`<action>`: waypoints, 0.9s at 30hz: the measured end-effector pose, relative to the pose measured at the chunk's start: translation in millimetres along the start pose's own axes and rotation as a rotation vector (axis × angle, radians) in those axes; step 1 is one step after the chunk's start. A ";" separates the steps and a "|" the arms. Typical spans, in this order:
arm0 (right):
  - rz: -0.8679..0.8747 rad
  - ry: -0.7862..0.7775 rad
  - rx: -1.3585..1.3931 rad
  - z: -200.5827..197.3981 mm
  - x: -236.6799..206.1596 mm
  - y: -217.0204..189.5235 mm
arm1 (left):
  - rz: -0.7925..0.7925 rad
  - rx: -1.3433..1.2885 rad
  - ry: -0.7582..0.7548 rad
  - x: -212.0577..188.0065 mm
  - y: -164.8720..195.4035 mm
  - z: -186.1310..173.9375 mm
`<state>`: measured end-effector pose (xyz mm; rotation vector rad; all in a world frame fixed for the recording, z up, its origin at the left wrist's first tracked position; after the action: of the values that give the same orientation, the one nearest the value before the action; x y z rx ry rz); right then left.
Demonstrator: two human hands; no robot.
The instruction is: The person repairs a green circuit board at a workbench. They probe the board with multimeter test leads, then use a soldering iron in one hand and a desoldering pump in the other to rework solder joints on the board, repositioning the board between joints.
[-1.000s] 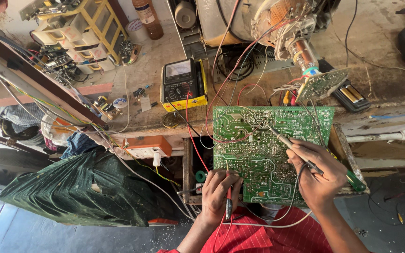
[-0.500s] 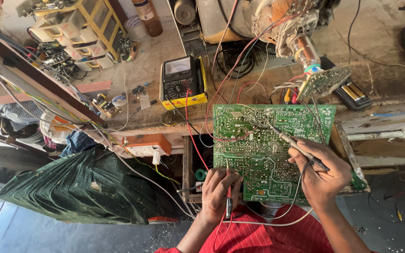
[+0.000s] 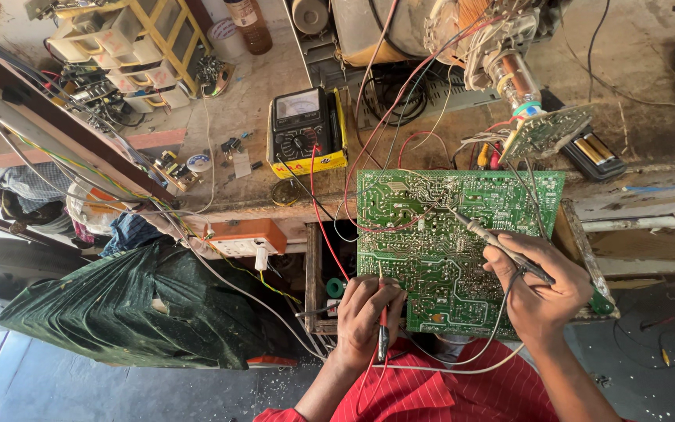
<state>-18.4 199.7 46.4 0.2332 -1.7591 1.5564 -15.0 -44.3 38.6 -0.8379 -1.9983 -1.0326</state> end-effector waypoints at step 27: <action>0.083 0.020 0.040 -0.2 1.1 5.6 | -0.014 0.007 -0.011 -0.4 -1.1 1.0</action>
<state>-22.4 201.6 42.8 0.1655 -1.7426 1.6485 -16.0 -44.0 37.5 -0.8282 -2.0191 -1.0304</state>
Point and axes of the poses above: each hand's wrist, its own x-axis towards the middle knuckle, its own z-axis out of the palm, y = z × x, the point moved 9 cm from there along x, towards the middle knuckle, and after that the axes turned 5 degrees about x, right-handed, at the moved point
